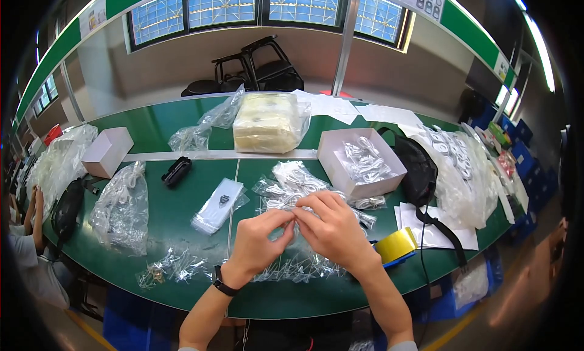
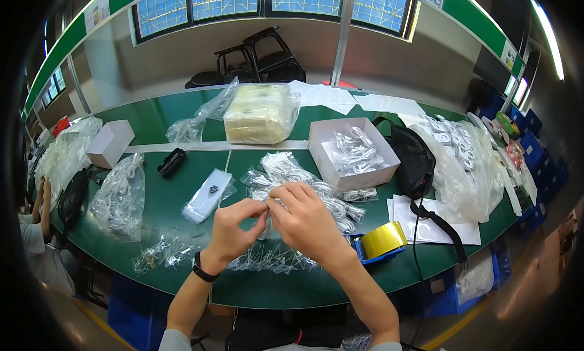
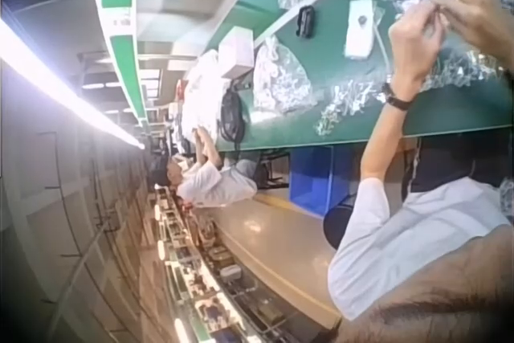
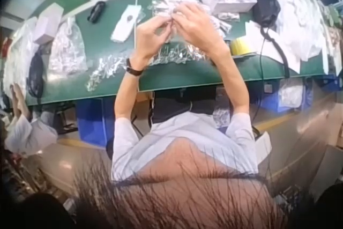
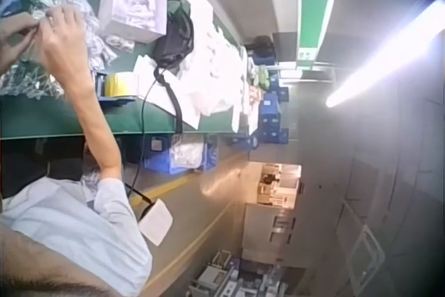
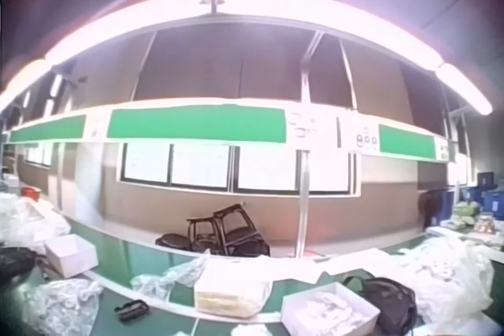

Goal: Sorting and packaging white cables into small plastic bags at a manufacturing workbench.

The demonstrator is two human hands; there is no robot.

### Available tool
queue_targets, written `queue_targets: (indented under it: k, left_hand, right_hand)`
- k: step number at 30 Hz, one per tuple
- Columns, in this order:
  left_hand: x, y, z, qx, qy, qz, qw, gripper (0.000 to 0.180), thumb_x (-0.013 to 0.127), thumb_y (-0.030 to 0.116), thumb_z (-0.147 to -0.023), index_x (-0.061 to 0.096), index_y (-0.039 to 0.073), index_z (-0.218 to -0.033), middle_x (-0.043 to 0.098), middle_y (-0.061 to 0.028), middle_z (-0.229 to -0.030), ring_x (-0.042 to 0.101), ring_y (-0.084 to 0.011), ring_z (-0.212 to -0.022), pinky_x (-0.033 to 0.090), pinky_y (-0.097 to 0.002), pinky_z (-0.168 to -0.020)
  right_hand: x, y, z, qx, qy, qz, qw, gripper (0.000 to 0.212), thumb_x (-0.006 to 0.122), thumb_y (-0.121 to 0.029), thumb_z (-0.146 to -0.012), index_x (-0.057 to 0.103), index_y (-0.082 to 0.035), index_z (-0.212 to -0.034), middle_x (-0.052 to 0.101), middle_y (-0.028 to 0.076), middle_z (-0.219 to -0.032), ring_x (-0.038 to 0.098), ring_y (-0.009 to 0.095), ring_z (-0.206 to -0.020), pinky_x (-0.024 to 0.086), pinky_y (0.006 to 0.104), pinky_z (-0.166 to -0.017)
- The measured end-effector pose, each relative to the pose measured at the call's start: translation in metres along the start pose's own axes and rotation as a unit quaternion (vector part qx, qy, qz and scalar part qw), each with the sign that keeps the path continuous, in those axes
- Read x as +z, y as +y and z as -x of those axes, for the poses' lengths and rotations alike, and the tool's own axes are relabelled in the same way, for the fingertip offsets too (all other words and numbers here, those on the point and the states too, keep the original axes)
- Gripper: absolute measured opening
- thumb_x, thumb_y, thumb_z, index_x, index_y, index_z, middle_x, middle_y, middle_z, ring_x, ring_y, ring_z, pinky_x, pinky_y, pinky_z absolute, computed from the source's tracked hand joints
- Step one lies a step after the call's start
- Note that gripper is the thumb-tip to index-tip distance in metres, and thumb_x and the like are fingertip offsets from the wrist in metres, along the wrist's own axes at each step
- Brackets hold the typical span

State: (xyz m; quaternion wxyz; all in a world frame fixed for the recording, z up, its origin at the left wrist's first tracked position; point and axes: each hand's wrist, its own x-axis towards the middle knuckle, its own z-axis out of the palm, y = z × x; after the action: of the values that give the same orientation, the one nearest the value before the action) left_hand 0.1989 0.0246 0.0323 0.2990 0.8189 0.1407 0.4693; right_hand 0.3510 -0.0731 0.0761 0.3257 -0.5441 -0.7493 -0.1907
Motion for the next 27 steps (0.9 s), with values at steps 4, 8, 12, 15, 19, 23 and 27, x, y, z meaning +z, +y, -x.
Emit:
queue_targets:
  k: [4,8,12,15,19,23,27]
  left_hand:
    - [-0.005,0.004,-0.001,0.040,-0.038,-0.057,0.997,0.018,0.072,0.004,-0.077,0.069,0.005,-0.095,0.068,-0.0081,-0.084,0.067,-0.0279,-0.070,0.053,-0.0330,-0.060]
    - [-0.007,0.010,-0.003,0.055,-0.062,-0.080,0.993,0.017,0.072,-0.002,-0.074,0.069,0.002,-0.090,0.069,-0.0094,-0.084,0.068,-0.0270,-0.069,0.053,-0.0307,-0.062]
    - [-0.002,0.008,-0.001,0.075,-0.054,-0.085,0.992,0.018,0.074,0.004,-0.075,0.068,0.006,-0.092,0.066,-0.0065,-0.080,0.066,-0.0269,-0.067,0.052,-0.0342,-0.059]
    - [-0.003,0.012,-0.001,0.071,-0.040,-0.084,0.993,0.018,0.074,0.002,-0.075,0.068,0.005,-0.092,0.067,-0.0067,-0.081,0.067,-0.0253,-0.066,0.052,-0.0321,-0.058]
    - [-0.006,0.022,-0.002,0.010,-0.022,-0.009,1.000,0.015,0.073,-0.003,-0.076,0.071,0.002,-0.090,0.070,-0.0082,-0.081,0.067,-0.0191,-0.064,0.052,-0.0276,-0.058]
    - [-0.007,0.029,0.000,-0.018,-0.007,0.023,1.000,0.011,0.071,-0.005,-0.078,0.073,-0.001,-0.088,0.072,-0.0101,-0.081,0.067,-0.0155,-0.066,0.052,-0.0254,-0.061]
    - [-0.011,0.033,0.000,-0.052,0.022,0.049,0.997,0.008,0.069,-0.006,-0.080,0.072,-0.003,-0.086,0.073,-0.0112,-0.082,0.069,-0.0165,-0.071,0.054,-0.0260,-0.066]
  right_hand:
    - [-0.004,0.000,-0.001,-0.015,-0.042,0.008,0.999,0.020,0.071,-0.006,-0.073,0.065,-0.002,-0.092,0.063,0.008,-0.097,0.061,0.028,-0.095,0.049,0.0399,-0.088]
    - [-0.007,-0.002,0.000,-0.029,-0.074,0.048,0.996,0.019,0.071,-0.007,-0.072,0.064,-0.002,-0.089,0.063,0.008,-0.094,0.061,0.028,-0.093,0.049,0.0399,-0.089]
    - [-0.009,-0.003,-0.001,-0.029,-0.076,0.073,0.994,0.018,0.072,-0.008,-0.070,0.065,-0.003,-0.086,0.063,0.006,-0.091,0.061,0.027,-0.092,0.049,0.0402,-0.090]
    - [-0.005,-0.007,-0.002,0.011,-0.024,0.063,0.998,0.013,0.072,-0.005,-0.070,0.066,-0.004,-0.081,0.065,0.005,-0.085,0.064,0.027,-0.085,0.052,0.0387,-0.084]
    - [-0.001,-0.008,0.004,0.156,0.078,-0.095,0.980,0.008,0.070,0.000,-0.074,0.069,-0.001,-0.082,0.069,0.008,-0.083,0.067,0.026,-0.077,0.054,0.0328,-0.074]
    - [-0.003,-0.001,0.006,0.272,0.096,-0.269,0.919,0.008,0.066,0.000,-0.084,0.071,0.002,-0.089,0.072,0.011,-0.089,0.070,0.020,-0.082,0.055,0.0300,-0.075]
    - [-0.008,0.007,0.010,0.407,0.168,-0.466,0.768,0.017,0.058,-0.007,-0.095,0.072,0.005,-0.094,0.072,0.012,-0.094,0.069,0.019,-0.083,0.059,0.0329,-0.079]
